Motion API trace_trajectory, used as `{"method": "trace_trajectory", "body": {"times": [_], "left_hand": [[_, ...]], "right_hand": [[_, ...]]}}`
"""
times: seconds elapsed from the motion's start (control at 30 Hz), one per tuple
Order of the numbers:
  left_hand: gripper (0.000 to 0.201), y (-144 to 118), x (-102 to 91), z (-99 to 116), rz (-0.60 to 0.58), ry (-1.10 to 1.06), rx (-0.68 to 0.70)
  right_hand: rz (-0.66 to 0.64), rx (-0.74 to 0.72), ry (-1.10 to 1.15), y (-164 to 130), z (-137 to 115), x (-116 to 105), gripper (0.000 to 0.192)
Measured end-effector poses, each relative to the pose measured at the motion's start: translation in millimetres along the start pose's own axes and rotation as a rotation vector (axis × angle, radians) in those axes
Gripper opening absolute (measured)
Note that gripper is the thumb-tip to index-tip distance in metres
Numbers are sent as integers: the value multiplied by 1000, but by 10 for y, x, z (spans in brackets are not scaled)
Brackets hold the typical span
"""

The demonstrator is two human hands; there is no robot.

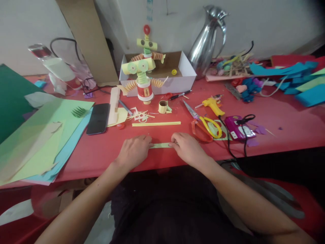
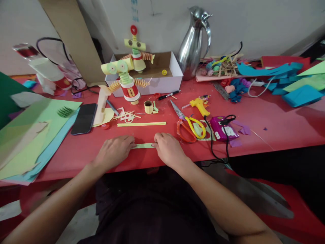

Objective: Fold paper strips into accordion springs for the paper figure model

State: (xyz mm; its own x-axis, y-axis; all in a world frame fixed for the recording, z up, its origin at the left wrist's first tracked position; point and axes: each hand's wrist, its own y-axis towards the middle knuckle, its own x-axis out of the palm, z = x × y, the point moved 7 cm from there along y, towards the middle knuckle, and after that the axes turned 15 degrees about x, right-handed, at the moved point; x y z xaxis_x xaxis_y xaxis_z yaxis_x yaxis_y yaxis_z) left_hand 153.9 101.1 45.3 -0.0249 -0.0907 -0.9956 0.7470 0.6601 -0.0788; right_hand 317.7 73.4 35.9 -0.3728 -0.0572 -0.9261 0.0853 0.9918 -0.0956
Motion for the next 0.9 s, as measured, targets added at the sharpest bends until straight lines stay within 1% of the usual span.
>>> {"method": "trace_trajectory", "body": {"times": [0.17, 0.3, 0.4, 0.53, 0.6, 0.7, 0.8, 0.9], "left_hand": [[19, 18, 24, -66, -5, -48, -22], [17, 10, 46, -120, -23, -111, -50], [14, -10, 13, -93, 44, -62, -41], [10, -39, -18, 28, 142, 86, 47], [12, -56, 3, 54, 155, 121, 62], [15, -79, 42, 64, 170, 112, 83], [16, -115, 38, 55, 228, 8, 115], [17, -177, 8, -15, 274, -271, 101]], "right_hand": [[15, 2, 16, 23, 8, 12, 9], [-2, -4, -4, 31, 3, 11, 8], [20, -32, -64, 6, -31, -11, 4], [138, -116, -200, -49, -117, -29, 10], [174, -163, -241, -72, -146, -2, 11], [168, -228, -224, -102, -151, 41, 12], [128, -297, -161, -156, -153, 31, 12], [93, -318, -106, -216, -156, -39, 13]]}}
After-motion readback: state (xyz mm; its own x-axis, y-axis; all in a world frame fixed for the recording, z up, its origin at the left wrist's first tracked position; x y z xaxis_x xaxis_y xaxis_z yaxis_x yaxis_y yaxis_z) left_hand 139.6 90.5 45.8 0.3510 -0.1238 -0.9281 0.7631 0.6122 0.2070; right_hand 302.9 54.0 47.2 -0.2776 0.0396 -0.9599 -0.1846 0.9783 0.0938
